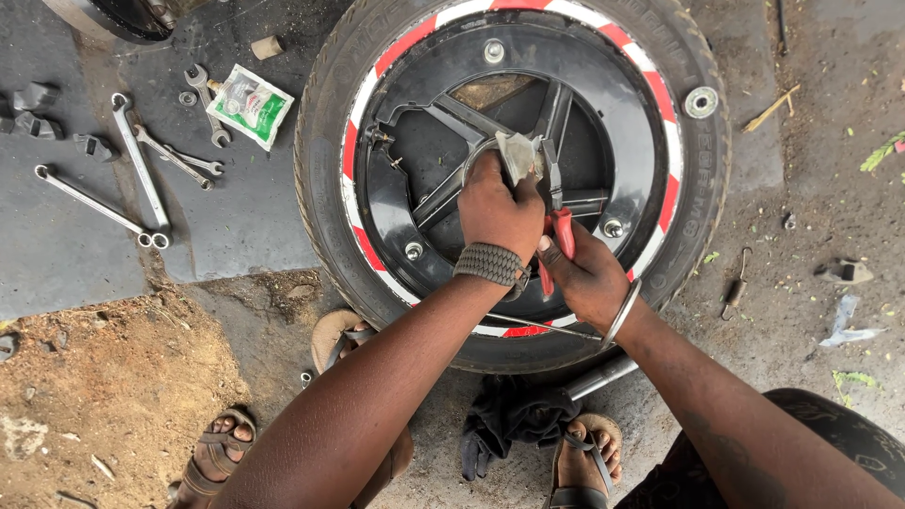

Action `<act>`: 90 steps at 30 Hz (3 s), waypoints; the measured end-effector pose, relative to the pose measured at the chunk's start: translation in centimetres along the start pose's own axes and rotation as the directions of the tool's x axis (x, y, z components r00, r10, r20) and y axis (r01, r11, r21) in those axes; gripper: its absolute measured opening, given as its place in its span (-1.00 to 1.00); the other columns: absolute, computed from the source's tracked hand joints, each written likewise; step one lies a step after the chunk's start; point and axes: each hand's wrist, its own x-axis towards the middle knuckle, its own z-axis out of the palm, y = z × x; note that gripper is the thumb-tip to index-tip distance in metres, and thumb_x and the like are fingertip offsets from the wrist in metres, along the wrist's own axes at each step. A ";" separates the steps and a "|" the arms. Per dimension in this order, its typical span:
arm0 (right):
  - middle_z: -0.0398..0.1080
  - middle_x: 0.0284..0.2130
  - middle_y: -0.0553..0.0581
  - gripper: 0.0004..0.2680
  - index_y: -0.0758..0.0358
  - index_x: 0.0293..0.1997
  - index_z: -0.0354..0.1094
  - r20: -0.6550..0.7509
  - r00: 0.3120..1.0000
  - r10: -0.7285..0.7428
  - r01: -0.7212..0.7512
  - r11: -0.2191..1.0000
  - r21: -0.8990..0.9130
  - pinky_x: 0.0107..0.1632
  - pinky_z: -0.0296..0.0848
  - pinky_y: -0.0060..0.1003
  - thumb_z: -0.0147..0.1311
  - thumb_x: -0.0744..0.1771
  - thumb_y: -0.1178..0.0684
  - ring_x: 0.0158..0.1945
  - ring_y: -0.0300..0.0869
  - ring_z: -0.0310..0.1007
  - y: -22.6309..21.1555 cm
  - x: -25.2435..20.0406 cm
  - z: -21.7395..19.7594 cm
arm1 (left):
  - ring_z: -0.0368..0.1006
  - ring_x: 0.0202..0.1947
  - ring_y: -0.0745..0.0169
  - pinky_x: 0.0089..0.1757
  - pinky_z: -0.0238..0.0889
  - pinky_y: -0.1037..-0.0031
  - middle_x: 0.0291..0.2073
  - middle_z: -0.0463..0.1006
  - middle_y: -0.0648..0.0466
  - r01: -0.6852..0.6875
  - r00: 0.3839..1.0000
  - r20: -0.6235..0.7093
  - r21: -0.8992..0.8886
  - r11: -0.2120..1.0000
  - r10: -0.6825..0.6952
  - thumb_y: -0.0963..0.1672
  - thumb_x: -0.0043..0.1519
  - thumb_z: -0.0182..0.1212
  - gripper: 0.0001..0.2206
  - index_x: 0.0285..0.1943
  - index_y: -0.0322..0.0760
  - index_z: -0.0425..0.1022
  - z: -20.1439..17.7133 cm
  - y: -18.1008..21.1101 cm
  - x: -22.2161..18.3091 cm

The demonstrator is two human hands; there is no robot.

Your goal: Repairing a motorcycle wheel hub and spokes using mechanical tools.

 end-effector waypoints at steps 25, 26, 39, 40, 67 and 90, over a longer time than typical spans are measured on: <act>0.32 -0.52 0.08 -0.79 0.34 0.00 0.34 -0.154 0.975 0.162 -0.133 0.974 0.182 -0.55 0.37 -0.36 -0.03 0.43 -0.03 -0.60 -0.30 0.31 0.7 0.7 -0.3 | 0.58 -0.22 -0.03 -0.17 0.45 0.26 -0.25 0.60 -0.10 -0.058 0.998 0.032 -0.103 0.993 0.062 -0.11 0.20 0.35 -0.75 -0.09 -0.38 0.47 1.8 -1.4 -1.8; 0.32 -0.52 0.08 -0.79 0.34 0.00 0.34 -0.175 0.971 0.161 -0.129 0.975 0.182 -0.55 0.37 -0.36 -0.03 0.43 -0.03 -0.60 -0.30 0.31 1.3 1.1 -0.9 | 0.58 -0.22 -0.03 -0.17 0.45 0.26 -0.25 0.60 -0.10 -0.069 0.996 0.044 -0.115 0.991 0.074 -0.11 0.20 0.35 -0.75 -0.09 -0.38 0.47 1.7 -1.3 -2.8; 0.40 -0.08 -0.04 -0.57 0.23 0.26 0.23 -0.394 0.919 -0.001 0.159 0.915 0.370 0.14 0.33 -0.39 -0.09 0.39 -0.30 0.04 -0.32 0.33 -0.7 0.4 -6.5 | 0.55 -0.10 -0.30 -0.11 0.42 0.05 -0.13 0.57 -0.27 0.040 0.787 0.617 -0.053 0.998 0.001 -0.09 0.07 0.34 -0.53 0.06 -0.37 0.24 6.1 2.7 -5.6; 0.34 -0.09 -0.03 -0.56 0.21 0.33 0.16 -0.378 0.924 -0.059 0.197 0.921 0.337 0.18 0.29 -0.40 -0.09 0.41 -0.30 0.04 -0.32 0.28 -1.4 0.0 -6.7 | 0.53 -0.09 -0.36 -0.12 0.40 0.01 -0.12 0.56 -0.32 0.071 0.831 0.556 -0.074 0.995 -0.018 -0.08 0.12 0.32 -0.55 0.04 -0.39 0.21 6.9 3.2 -5.8; 0.54 -0.49 0.28 -0.40 0.29 -0.44 0.50 -0.351 0.639 0.685 -0.764 0.617 -0.187 -0.11 0.57 -0.05 0.18 0.13 -0.64 -0.28 0.11 0.62 21.6 -13.1 -3.1 | 0.58 -0.01 -0.20 0.00 0.45 0.20 -0.09 0.63 -0.29 -0.129 0.682 0.679 0.479 0.868 -0.273 -0.05 0.13 0.22 -0.68 -0.10 -0.39 0.65 38.7 3.8 -5.0; 0.36 -0.42 0.07 -0.72 0.31 0.15 0.23 -0.674 0.676 0.299 0.301 0.723 0.622 -0.48 0.44 -0.23 0.10 0.32 0.20 -0.52 -0.17 0.39 17.1 -15.0 -19.4 | 0.50 0.17 -0.06 0.10 0.40 0.29 0.20 0.50 -0.19 -0.378 0.490 0.713 0.692 0.615 -0.502 -0.04 0.21 0.25 -0.56 0.24 -0.33 0.50 38.4 5.9 -0.6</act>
